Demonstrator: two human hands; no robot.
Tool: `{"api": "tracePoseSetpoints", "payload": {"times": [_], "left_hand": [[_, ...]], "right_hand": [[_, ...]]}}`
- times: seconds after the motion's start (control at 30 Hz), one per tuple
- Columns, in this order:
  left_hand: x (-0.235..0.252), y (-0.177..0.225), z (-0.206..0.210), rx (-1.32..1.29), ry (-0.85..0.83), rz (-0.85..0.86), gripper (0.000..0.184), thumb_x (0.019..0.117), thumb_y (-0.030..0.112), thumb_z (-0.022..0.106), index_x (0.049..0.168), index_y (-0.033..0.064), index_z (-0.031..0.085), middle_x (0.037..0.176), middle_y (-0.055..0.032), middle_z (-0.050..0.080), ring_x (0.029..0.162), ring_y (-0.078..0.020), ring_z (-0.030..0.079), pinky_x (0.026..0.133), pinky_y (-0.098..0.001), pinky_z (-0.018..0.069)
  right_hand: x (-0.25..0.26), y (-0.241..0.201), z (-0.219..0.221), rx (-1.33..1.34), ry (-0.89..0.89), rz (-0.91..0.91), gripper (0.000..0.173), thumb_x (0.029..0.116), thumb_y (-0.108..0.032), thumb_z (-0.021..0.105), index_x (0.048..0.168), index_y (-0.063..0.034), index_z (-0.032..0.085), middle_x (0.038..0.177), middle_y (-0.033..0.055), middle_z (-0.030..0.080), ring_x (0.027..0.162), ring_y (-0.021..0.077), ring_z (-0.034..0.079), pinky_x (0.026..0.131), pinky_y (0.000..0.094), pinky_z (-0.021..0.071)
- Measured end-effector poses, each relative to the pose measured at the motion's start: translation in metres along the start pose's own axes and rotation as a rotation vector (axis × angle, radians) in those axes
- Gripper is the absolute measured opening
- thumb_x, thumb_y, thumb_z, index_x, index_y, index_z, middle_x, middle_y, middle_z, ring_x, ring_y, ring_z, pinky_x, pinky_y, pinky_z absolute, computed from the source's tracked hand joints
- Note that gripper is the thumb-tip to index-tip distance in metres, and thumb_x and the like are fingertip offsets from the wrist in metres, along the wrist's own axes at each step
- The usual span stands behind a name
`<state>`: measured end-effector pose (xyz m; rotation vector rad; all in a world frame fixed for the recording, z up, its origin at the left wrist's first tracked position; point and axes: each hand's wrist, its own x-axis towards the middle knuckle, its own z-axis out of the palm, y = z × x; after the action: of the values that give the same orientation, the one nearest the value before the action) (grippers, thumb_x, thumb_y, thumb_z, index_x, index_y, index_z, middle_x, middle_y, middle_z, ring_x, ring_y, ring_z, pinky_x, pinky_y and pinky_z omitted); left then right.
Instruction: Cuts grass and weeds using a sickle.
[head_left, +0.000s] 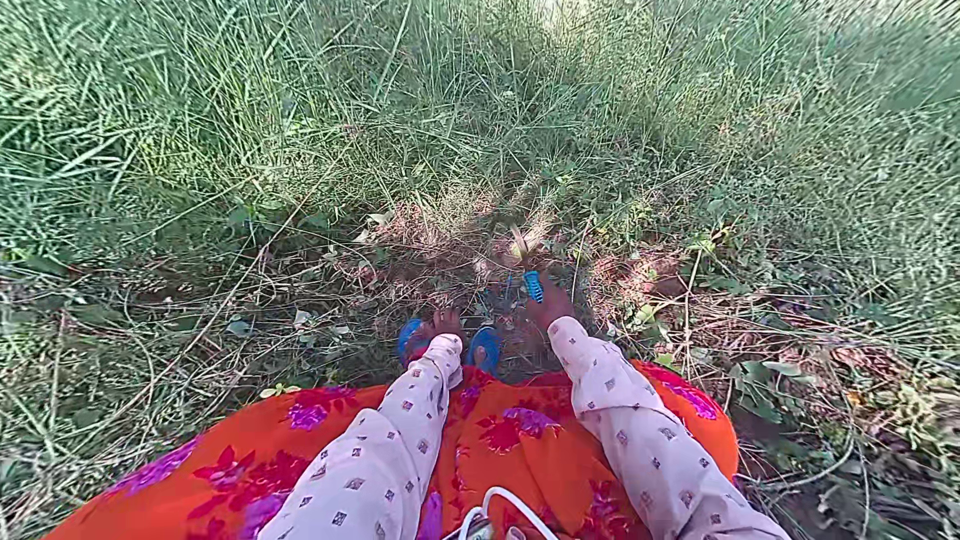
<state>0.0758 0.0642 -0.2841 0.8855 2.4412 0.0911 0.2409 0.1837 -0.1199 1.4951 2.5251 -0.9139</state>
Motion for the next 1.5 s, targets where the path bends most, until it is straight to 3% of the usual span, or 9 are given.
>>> {"api": "tracePoseSetpoints", "payload": {"times": [0.23,0.47,0.53,0.7,0.97,1.13,1.2,1.33,1.5], "left_hand": [[0.007,0.018,0.010,-0.002,-0.017,0.021,0.075,0.0980,0.022,0.065,0.163,0.0133,0.028,0.170,-0.0139,0.024,0.157,-0.0432,0.012,0.117,-0.0756,0.0142],[0.007,0.010,0.007,-0.112,-0.003,-0.014,0.076,0.0963,0.026,0.067,0.162,0.0114,0.031,0.169,-0.0137,0.027,0.158,-0.0408,0.013,0.119,-0.0738,0.0127],[0.006,0.007,0.007,-0.099,0.004,-0.035,0.077,0.0948,0.026,0.070,0.161,0.0119,0.033,0.168,-0.0144,0.028,0.157,-0.0407,0.015,0.120,-0.0723,0.0129],[0.011,0.006,-0.002,-0.146,0.006,-0.058,0.071,0.0974,0.028,0.066,0.158,0.0068,0.036,0.167,-0.0182,0.027,0.156,-0.0404,0.020,0.121,-0.0639,0.0246],[0.004,0.026,-0.019,-0.378,0.037,0.006,0.067,0.1016,0.027,0.061,0.158,0.0026,0.034,0.163,-0.0227,0.034,0.153,-0.0397,0.030,0.124,-0.0540,0.0274],[0.006,0.030,-0.015,-0.365,0.026,0.014,0.067,0.0999,0.027,0.062,0.157,0.0010,0.036,0.162,-0.0239,0.036,0.151,-0.0406,0.033,0.123,-0.0536,0.0297],[0.005,0.027,-0.013,-0.357,0.023,0.021,0.067,0.1002,0.026,0.062,0.158,0.0026,0.035,0.162,-0.0231,0.035,0.151,-0.0399,0.033,0.123,-0.0528,0.0290],[0.007,0.024,-0.016,-0.329,0.016,0.040,0.068,0.1012,0.027,0.061,0.158,0.0012,0.034,0.163,-0.0231,0.033,0.153,-0.0395,0.030,0.124,-0.0526,0.0264],[0.015,0.027,-0.012,-0.322,0.034,0.042,0.069,0.1000,0.028,0.063,0.157,0.0002,0.036,0.163,-0.0238,0.034,0.152,-0.0399,0.032,0.124,-0.0536,0.0279]], "right_hand": [[0.013,0.045,-0.016,-0.007,-0.032,0.281,0.064,0.0995,-0.029,0.066,0.152,-0.0023,0.041,0.142,0.0240,0.057,0.131,0.0358,0.058,0.109,0.0536,0.0446],[-0.030,-0.006,0.011,0.428,-0.337,-0.055,0.058,0.0974,-0.010,0.068,0.149,-0.0026,0.044,0.118,0.0200,0.063,0.078,0.0217,0.065,0.072,0.0370,0.0565],[-0.027,-0.008,0.010,0.438,-0.244,-0.062,0.061,0.0961,-0.009,0.069,0.151,-0.0035,0.043,0.123,0.0218,0.062,0.083,0.0245,0.066,0.075,0.0397,0.0568],[-0.001,0.022,-0.025,0.061,0.002,0.144,0.066,0.0985,-0.021,0.067,0.156,-0.0052,0.037,0.141,0.0244,0.058,0.129,0.0383,0.059,0.107,0.0555,0.0457],[-0.001,0.033,-0.011,0.123,-0.138,0.246,0.065,0.1012,-0.023,0.065,0.154,0.0000,0.036,0.142,0.0264,0.055,0.124,0.0358,0.061,0.104,0.0516,0.0483],[-0.027,0.018,-0.012,0.484,-0.338,0.045,0.051,0.1012,-0.013,0.064,0.147,-0.0018,0.043,0.103,0.0136,0.063,0.068,0.0176,0.062,0.063,0.0330,0.0551],[-0.025,0.015,-0.011,0.480,-0.260,0.015,0.057,0.0988,-0.012,0.067,0.148,-0.0023,0.041,0.112,0.0170,0.063,0.076,0.0209,0.064,0.069,0.0367,0.0565],[-0.006,0.027,-0.027,0.205,-0.005,0.122,0.065,0.0988,-0.021,0.066,0.155,-0.0032,0.038,0.139,0.0252,0.059,0.127,0.0373,0.059,0.107,0.0539,0.0454],[-0.010,0.038,-0.050,0.215,0.261,0.139,0.065,0.1004,-0.024,0.066,0.155,-0.0068,0.036,0.122,0.0237,0.067,0.112,0.0373,0.066,0.098,0.0545,0.0500]]}}
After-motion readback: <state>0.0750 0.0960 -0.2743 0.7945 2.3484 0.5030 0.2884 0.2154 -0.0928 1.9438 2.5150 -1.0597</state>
